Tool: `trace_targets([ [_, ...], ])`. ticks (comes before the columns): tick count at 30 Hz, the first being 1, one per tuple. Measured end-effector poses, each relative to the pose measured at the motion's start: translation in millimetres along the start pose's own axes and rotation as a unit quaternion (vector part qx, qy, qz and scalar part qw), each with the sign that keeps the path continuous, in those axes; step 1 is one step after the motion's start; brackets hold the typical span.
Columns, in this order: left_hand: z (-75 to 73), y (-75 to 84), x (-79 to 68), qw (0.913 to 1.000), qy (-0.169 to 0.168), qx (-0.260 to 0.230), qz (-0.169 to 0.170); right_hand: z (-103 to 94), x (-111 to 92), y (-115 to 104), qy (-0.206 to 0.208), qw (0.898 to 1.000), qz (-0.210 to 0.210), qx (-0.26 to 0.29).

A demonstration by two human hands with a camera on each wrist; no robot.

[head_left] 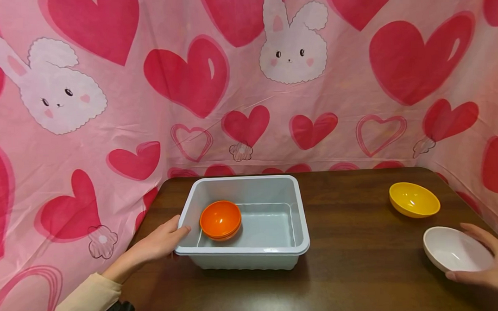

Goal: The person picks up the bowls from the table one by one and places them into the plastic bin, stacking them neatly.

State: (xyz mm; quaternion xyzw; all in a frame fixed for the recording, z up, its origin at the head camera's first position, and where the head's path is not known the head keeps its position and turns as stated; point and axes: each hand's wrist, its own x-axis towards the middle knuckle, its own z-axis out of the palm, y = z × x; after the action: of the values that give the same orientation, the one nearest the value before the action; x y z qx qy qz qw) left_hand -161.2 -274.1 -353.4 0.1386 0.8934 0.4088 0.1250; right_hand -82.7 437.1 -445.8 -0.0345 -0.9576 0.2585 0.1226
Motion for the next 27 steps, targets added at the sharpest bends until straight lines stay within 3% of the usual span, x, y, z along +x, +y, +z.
trace_targets([
  [11,-1.3,2.4,-1.6,1.0,-0.003,-0.005,-0.006,0.7,1.7,-8.3,0.005,1.0,0.006,0.015],
  [27,-2.3,1.6,-1.5,0.9999,-0.008,-0.005,-0.01,4.2,1.7,-8.8,0.052,0.99,-0.043,0.128],
])
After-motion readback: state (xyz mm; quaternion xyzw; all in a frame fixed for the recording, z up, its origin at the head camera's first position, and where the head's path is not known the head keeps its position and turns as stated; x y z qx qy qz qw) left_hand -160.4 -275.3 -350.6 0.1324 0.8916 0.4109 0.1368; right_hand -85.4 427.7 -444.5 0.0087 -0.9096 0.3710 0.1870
